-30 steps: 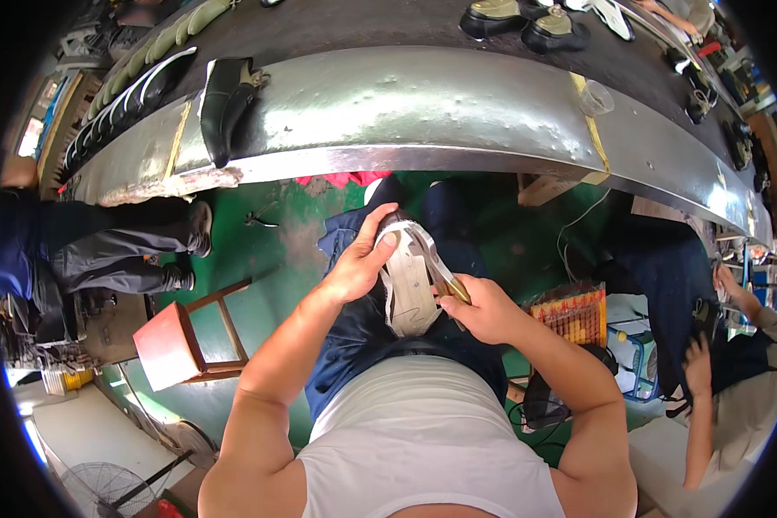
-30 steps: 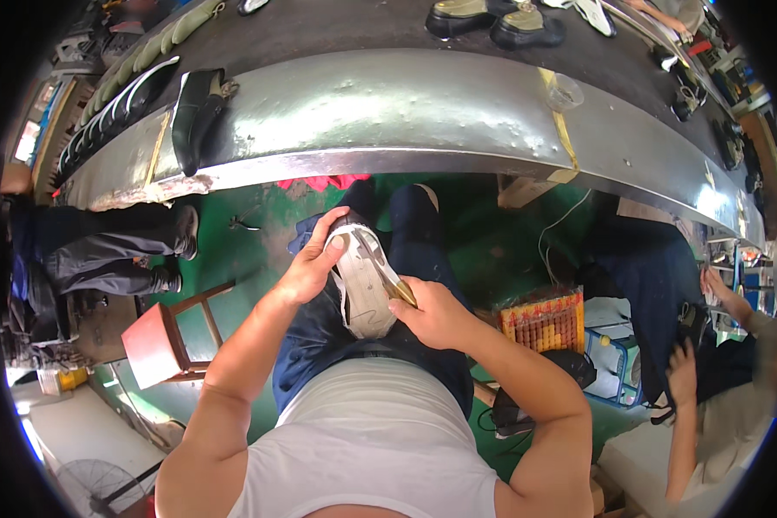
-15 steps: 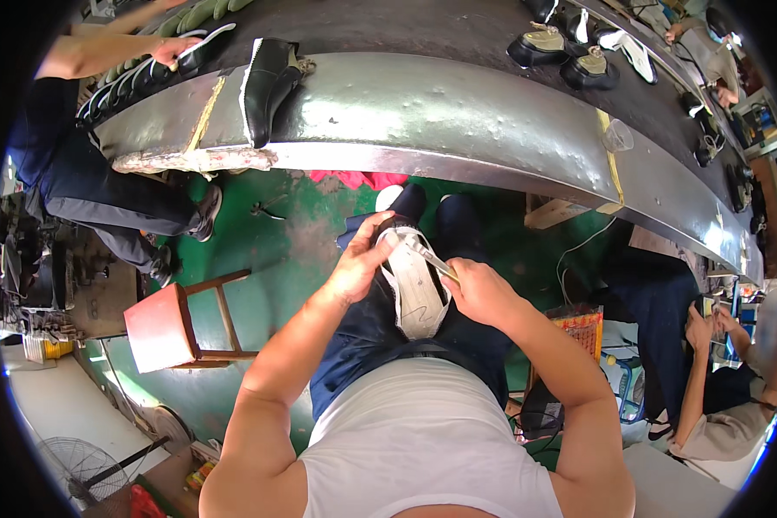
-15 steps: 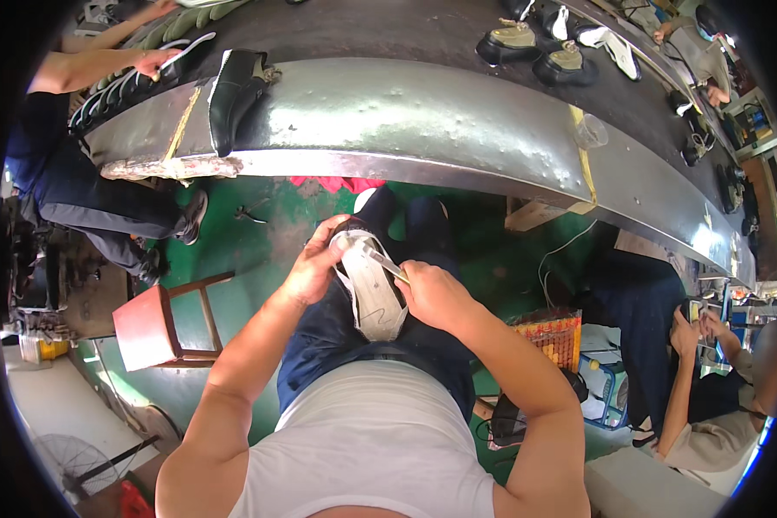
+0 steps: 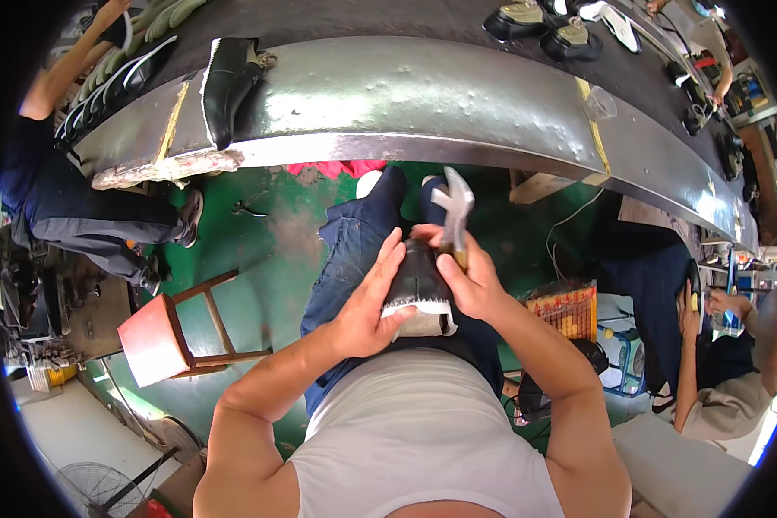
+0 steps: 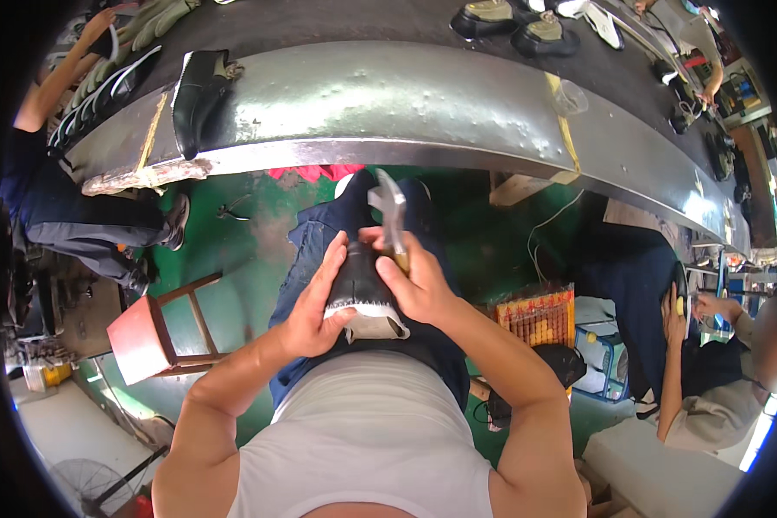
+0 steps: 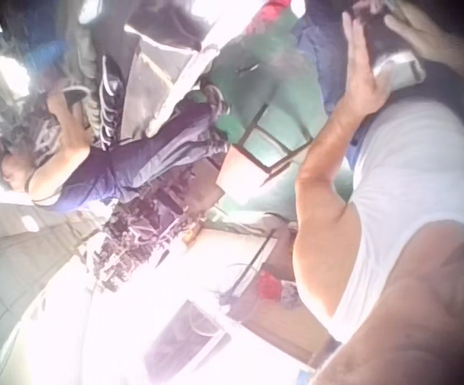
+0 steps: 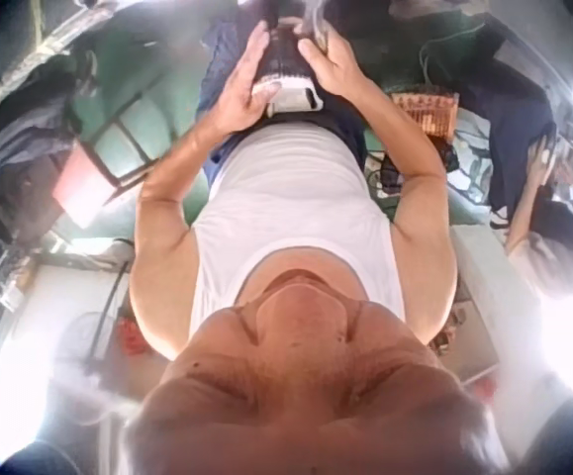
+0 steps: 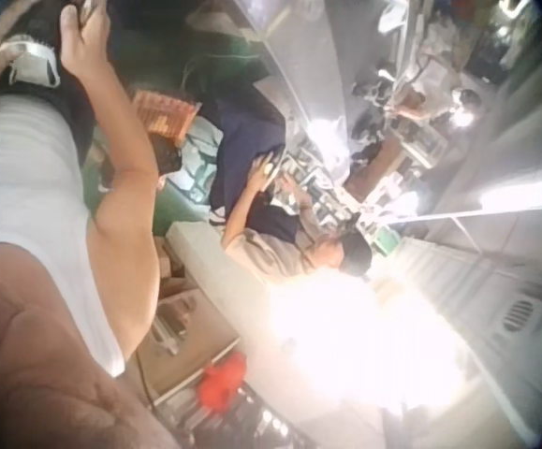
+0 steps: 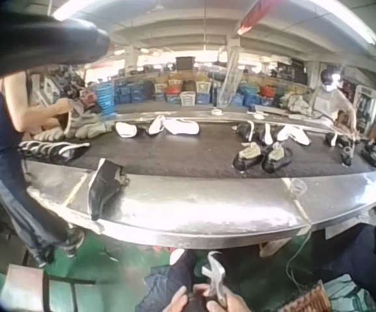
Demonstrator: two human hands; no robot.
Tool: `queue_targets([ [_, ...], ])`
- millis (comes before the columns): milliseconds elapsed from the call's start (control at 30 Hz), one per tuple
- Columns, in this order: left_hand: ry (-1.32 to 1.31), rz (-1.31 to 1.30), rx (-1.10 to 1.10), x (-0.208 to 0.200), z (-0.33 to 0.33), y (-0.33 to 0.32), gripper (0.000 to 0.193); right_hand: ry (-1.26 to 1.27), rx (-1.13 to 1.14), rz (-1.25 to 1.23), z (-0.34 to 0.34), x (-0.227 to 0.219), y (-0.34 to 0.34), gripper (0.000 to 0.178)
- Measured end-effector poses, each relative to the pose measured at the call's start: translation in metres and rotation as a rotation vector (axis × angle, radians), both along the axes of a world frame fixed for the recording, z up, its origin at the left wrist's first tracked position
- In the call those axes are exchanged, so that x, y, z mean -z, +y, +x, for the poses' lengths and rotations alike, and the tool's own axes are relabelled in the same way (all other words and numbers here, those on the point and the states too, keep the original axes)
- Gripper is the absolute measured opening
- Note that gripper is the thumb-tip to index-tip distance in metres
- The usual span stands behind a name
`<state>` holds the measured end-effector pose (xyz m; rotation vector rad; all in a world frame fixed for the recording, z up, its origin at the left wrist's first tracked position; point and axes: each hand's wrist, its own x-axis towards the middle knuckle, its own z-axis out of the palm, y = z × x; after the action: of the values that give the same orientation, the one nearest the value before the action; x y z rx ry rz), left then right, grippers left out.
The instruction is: The recorder is assembling and refining shoe components, including using a tool to adjust the edges of shoe uppers and lasts at a workstation.
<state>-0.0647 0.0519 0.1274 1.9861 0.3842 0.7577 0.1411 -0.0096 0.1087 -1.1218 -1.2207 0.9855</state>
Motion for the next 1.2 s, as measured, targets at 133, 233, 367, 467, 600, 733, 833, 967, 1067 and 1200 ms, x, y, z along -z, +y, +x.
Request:
queue_targets([
  [133,0.035,0.049,-0.123,0.004,0.004,-0.019,0.083,-0.012,-0.064,-0.061,-0.004,-0.01,0.003,0.023],
  [233,0.032,0.047,-0.21,0.009,0.006,-0.031,0.082,-0.147,-0.007,-0.038,-0.007,-0.013,0.006,0.023],
  [367,0.085,-0.029,-0.28,0.011,0.012,-0.029,0.077,-0.279,0.014,-0.115,0.001,-0.01,0.024,0.026],
  [467,0.129,-0.399,-0.314,0.043,0.019,-0.028,0.073,-0.373,0.097,-0.194,0.016,0.005,0.035,0.033],
  [600,0.261,-0.3,-0.314,0.073,0.027,-0.018,0.065,-0.353,0.203,-0.338,0.033,0.037,0.012,0.05],
  [733,0.423,-0.397,-0.366,0.074,0.033,-0.004,0.052,-0.344,0.156,-0.544,0.024,0.045,-0.023,0.06],
  [833,0.355,-0.499,-0.322,0.086,0.029,0.007,0.048,-0.26,0.122,-0.622,0.022,0.054,-0.04,0.045],
  [967,0.403,-0.787,-0.12,0.094,0.024,0.004,0.04,0.144,0.027,-0.729,0.03,0.076,-0.058,0.039],
  [1067,0.276,-1.175,0.057,0.091,0.023,0.004,0.067,0.098,-0.07,-0.819,0.048,0.087,-0.06,0.04],
  [1200,0.281,-1.323,0.232,0.094,0.021,0.01,0.095,-0.058,0.019,-0.823,0.056,0.07,-0.067,0.03],
])
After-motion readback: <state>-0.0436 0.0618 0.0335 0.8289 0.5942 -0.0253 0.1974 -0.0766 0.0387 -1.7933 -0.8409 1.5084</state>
